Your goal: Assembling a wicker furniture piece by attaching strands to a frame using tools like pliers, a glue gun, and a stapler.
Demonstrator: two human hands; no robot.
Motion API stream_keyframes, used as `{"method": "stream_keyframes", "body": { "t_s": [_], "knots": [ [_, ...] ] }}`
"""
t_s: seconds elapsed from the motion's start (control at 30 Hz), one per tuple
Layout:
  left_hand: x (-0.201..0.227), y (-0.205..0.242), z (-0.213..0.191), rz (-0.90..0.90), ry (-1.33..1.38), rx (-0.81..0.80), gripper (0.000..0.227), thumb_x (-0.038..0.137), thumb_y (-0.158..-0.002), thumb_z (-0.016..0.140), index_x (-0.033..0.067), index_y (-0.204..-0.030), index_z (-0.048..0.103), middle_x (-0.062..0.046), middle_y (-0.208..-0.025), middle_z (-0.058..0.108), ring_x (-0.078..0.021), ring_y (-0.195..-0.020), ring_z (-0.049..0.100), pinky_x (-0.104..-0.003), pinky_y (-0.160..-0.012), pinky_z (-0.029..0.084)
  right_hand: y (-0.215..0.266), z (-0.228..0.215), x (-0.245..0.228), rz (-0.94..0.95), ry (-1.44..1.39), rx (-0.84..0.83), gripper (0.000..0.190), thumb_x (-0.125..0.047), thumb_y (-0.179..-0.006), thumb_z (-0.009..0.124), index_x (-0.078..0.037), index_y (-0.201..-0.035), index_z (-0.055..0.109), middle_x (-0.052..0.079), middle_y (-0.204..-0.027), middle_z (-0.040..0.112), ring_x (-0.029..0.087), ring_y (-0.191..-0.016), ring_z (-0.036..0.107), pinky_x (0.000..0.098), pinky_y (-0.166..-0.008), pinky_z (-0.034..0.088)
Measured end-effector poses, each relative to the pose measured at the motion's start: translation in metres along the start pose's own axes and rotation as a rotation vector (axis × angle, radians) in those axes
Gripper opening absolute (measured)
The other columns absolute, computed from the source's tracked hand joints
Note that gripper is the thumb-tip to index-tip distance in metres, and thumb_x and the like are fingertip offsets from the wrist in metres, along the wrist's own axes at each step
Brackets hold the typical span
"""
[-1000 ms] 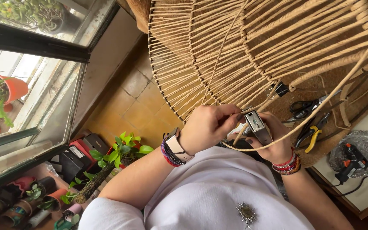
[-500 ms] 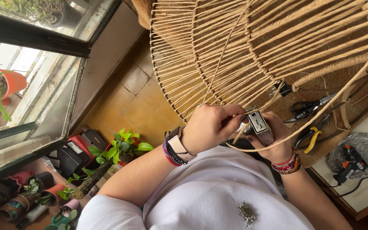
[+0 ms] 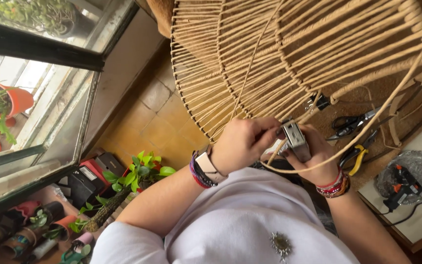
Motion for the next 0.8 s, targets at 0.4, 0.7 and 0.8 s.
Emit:
{"method": "stream_keyframes", "body": {
  "t_s": [0.4,0.7,0.8],
  "knots": [
    [-0.006,0.001,0.015,-0.075,-0.048,-0.021,0.015,0.030,-0.097,0.055,0.0203,-0.096,0.066,-0.012,-0.062,0.062,-0.0418,-0.068,0.069,-0.048,-0.062,0.057,0.026,0.000,0.020,0.059,-0.164,-0.017,0.049,-0.027,-0.086,0.076,0.002,-0.125,0.068,0.018,-0.109,0.069,0.042,-0.100,0.069,0.0492,-0.082,0.056],
    [-0.012,0.002,0.021,-0.088,-0.108,-0.023,0.017,0.032,-0.096,0.055,0.0205,-0.096,0.068,-0.010,-0.060,0.063,-0.0413,-0.069,0.069,-0.051,-0.066,0.057,0.023,-0.005,0.015,0.027,-0.195,-0.028,0.053,-0.030,-0.086,0.075,0.004,-0.125,0.066,0.018,-0.107,0.067,0.041,-0.095,0.069,0.0485,-0.081,0.055],
    [-0.008,0.003,0.021,-0.076,-0.107,-0.030,0.016,0.032,-0.095,0.056,0.0199,-0.095,0.067,-0.011,-0.063,0.063,-0.0412,-0.072,0.070,-0.051,-0.066,0.056,0.026,-0.008,0.019,0.043,-0.252,-0.031,0.054,-0.030,-0.085,0.077,0.005,-0.124,0.066,0.018,-0.106,0.067,0.041,-0.095,0.069,0.0483,-0.081,0.055]
  ]
}}
Point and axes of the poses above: each hand's wrist, its own y-axis away from the middle knuckle, its own z-axis out of the palm, x = y × z, the point moved 6 cm from there along -y, towards the middle knuckle
